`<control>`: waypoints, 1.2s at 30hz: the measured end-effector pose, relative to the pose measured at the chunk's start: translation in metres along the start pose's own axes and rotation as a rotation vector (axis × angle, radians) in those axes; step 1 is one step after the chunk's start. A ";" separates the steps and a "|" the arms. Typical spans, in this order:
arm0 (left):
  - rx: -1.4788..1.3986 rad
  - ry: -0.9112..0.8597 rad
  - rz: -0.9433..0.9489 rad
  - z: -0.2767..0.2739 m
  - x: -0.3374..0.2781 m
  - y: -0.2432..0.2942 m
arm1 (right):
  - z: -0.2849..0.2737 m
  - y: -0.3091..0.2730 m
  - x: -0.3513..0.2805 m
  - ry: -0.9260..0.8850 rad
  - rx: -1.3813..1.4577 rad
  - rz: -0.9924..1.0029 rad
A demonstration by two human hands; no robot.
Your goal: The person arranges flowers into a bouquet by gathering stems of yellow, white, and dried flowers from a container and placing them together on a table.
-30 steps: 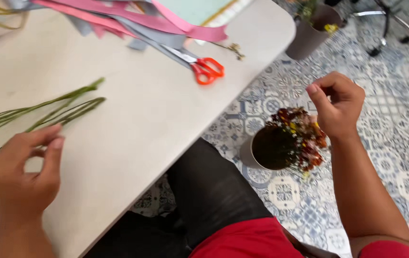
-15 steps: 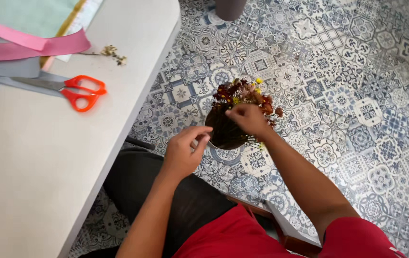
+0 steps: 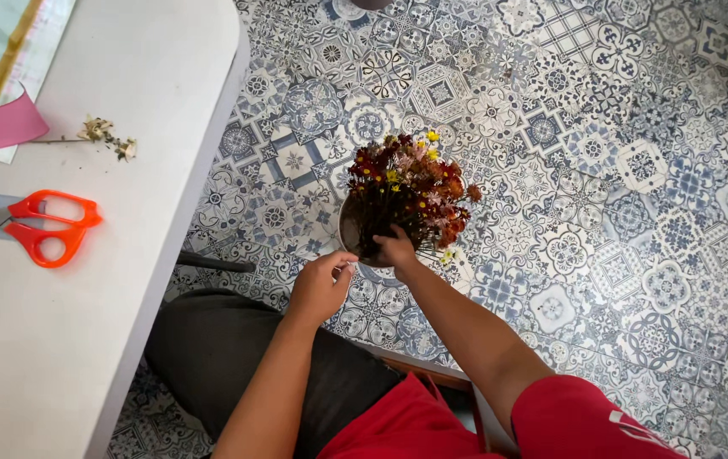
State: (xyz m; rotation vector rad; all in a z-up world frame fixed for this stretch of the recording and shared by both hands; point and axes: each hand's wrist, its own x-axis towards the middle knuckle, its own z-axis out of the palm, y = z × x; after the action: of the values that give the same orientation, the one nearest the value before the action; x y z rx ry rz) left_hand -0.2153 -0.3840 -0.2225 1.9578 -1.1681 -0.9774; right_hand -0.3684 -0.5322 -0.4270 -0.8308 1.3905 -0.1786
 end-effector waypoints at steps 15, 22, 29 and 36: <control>-0.006 0.001 -0.017 0.007 0.000 -0.021 | 0.027 -0.039 -0.015 0.254 -0.269 0.017; -0.018 0.009 -0.023 0.005 -0.002 -0.019 | 0.028 -0.026 -0.021 0.253 -0.479 -0.055; -0.034 -0.016 -0.014 -0.001 -0.004 -0.013 | 0.024 -0.023 -0.090 0.126 -0.826 -0.446; -0.046 0.020 -0.030 -0.004 -0.008 -0.015 | 0.000 -0.047 -0.102 0.255 -0.914 -1.195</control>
State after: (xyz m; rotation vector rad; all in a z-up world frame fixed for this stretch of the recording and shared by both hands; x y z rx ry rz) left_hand -0.2076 -0.3703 -0.2306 1.9499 -1.0983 -0.9895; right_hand -0.3736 -0.5072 -0.3181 -2.4216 0.9926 -0.5914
